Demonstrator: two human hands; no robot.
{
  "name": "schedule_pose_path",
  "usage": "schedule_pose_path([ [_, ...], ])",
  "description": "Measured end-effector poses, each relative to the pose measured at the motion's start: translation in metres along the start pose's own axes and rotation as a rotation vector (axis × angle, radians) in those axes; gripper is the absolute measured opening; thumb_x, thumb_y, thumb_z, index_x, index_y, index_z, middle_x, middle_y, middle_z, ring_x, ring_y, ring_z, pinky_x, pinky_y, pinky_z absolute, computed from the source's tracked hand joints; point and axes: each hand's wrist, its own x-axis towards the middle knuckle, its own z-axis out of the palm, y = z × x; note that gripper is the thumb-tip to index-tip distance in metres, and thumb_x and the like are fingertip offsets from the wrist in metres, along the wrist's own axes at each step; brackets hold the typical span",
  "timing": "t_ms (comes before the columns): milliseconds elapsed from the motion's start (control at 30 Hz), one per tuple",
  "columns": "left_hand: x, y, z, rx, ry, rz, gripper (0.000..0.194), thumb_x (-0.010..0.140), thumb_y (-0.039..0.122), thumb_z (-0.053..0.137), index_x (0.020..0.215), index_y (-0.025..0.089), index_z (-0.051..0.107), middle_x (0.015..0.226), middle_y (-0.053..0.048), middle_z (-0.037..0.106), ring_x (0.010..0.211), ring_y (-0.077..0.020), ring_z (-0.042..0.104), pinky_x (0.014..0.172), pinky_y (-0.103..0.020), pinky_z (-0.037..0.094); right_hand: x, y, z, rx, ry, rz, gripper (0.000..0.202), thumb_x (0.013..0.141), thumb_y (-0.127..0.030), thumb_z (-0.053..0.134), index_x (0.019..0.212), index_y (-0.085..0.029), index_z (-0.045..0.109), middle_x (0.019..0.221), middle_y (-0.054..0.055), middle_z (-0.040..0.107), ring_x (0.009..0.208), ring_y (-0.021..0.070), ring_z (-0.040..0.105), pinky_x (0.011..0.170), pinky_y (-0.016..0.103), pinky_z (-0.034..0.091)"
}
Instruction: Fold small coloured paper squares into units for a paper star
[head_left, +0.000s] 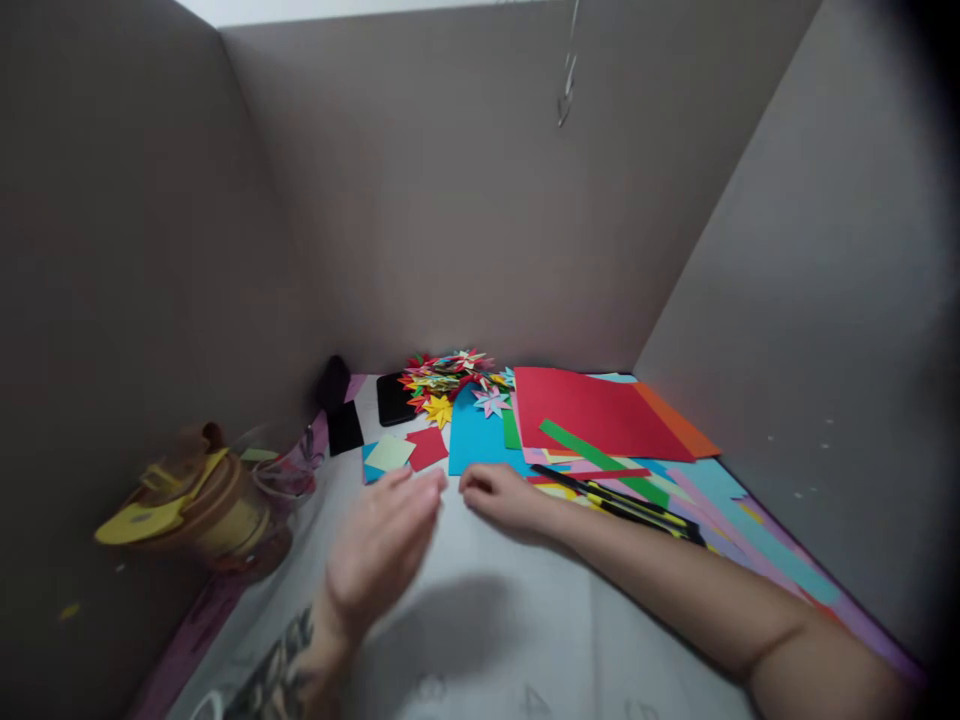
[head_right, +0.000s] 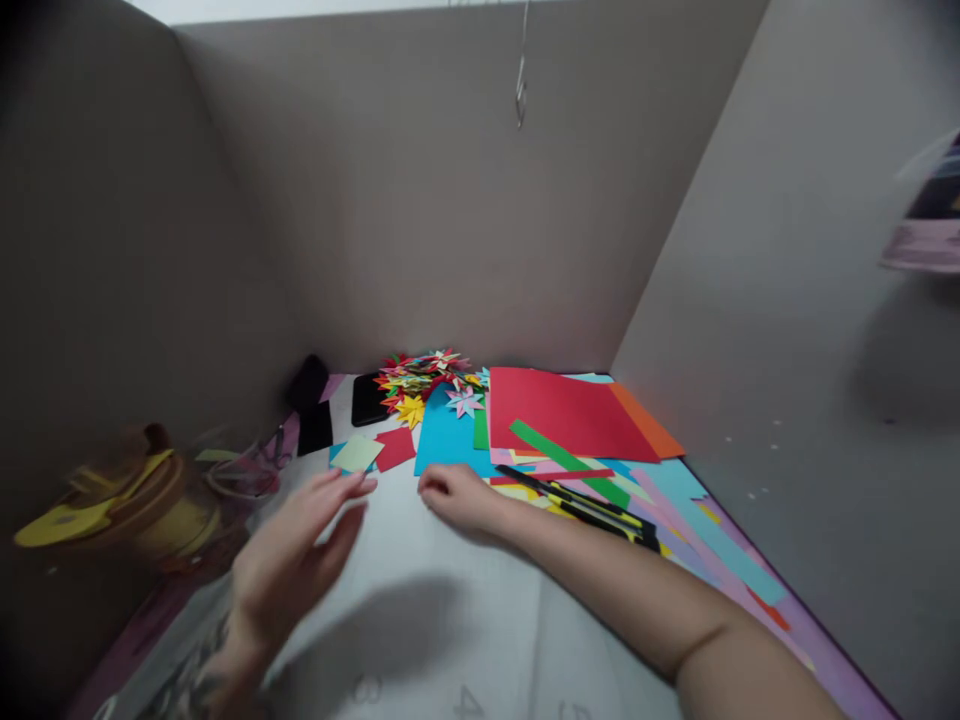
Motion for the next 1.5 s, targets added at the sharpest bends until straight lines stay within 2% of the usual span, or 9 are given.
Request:
schedule_pose_path([
  [100,0.140,0.071,0.026,0.269,0.208,0.095,0.023,0.069,0.039,0.066,0.084,0.022,0.066,0.072,-0.002,0.063,0.067,-0.0159,0.058,0.060,-0.025,0.046,-0.024,-0.007,0.006,-0.309,-0.140,-0.274,0.014,0.080,-0.016,0.048,0.082,-0.018,0.061,0.082,0.004,0.062,0.081,0.0152,0.056,0.071,0.027,0.043],
  [200,0.192,0.082,0.033,0.408,0.409,0.057,0.028,0.077,0.044,0.052,0.077,0.018,0.061,0.051,0.004,0.047,0.047,-0.0107,0.045,0.046,-0.021,0.034,-0.028,-0.011,0.005,-0.480,-0.204,-0.349,0.016,0.084,-0.021,0.046,0.087,-0.019,0.061,0.085,0.007,0.059,0.082,0.0165,0.053,0.073,0.028,0.041],
  [400,0.168,0.040,0.032,0.917,-0.010,0.122,0.030,0.078,0.043,0.051,0.088,0.018,0.066,0.085,-0.007,0.064,0.082,-0.0216,0.057,0.074,-0.030,0.042,-0.025,-0.009,0.004,-0.524,-0.236,-0.347,0.017,0.086,-0.023,0.044,0.089,-0.019,0.060,0.086,0.006,0.057,0.082,0.0168,0.051,0.073,0.029,0.039],
  [633,0.168,0.048,0.044,1.086,-0.234,0.190,0.033,0.076,0.042,0.055,0.100,0.020,0.064,0.107,-0.008,0.064,0.104,-0.0271,0.051,0.088,-0.034,0.037,-0.028,-0.012,0.000,-0.493,-0.249,-0.327,0.016,0.085,-0.024,0.047,0.091,-0.020,0.060,0.090,0.007,0.057,0.084,0.0173,0.051,0.072,0.029,0.039],
  [1000,0.166,0.048,0.047,1.231,-0.246,0.053,0.030,0.084,0.032,0.041,0.079,0.018,0.067,0.074,-0.010,0.066,0.072,-0.0219,0.059,0.062,-0.027,0.037,-0.024,-0.001,0.003,-0.463,-0.197,-0.337,0.018,0.085,-0.021,0.046,0.094,-0.019,0.061,0.088,0.006,0.057,0.084,0.0154,0.054,0.071,0.026,0.041],
  [1200,0.166,0.077,0.030,0.799,0.105,0.212,0.028,0.083,0.030,0.044,0.093,0.018,0.068,0.098,-0.009,0.068,0.090,-0.0215,0.060,0.076,-0.028,0.041,-0.024,0.000,0.011,-0.555,-0.120,-0.366,0.018,0.086,-0.022,0.044,0.092,-0.018,0.061,0.085,0.005,0.057,0.082,0.0151,0.054,0.070,0.026,0.041],
  [1267,0.160,0.092,0.031,0.552,0.191,0.152,0.026,0.079,0.035,0.051,0.086,0.018,0.069,0.086,-0.006,0.070,0.076,-0.0187,0.061,0.068,-0.026,0.043,-0.025,0.000,0.013,-0.589,-0.098,-0.383,0.018,0.086,-0.022,0.044,0.090,-0.018,0.061,0.084,0.005,0.058,0.081,0.0156,0.054,0.070,0.026,0.041],
  [1400,0.135,0.107,0.047,0.178,0.014,-0.135,0.025,0.067,0.040,0.064,0.062,0.015,0.063,0.057,-0.001,0.062,0.051,-0.0120,0.051,0.050,-0.021,0.036,-0.028,-0.001,0.016,-0.529,-0.028,-0.384,0.017,0.084,-0.022,0.044,0.084,-0.018,0.061,0.081,0.007,0.059,0.081,0.0175,0.054,0.071,0.029,0.041],
  [1500,0.109,0.101,0.062,0.071,-0.078,-0.276,0.030,0.058,0.040,0.070,0.053,0.014,0.055,0.045,0.002,0.053,0.043,-0.0084,0.043,0.045,-0.019,0.030,-0.037,-0.007,0.023,-0.197,0.195,-0.188,0.017,0.084,-0.025,0.043,0.089,-0.018,0.058,0.082,0.006,0.060,0.077,0.0165,0.055,0.068,0.029,0.043],
])
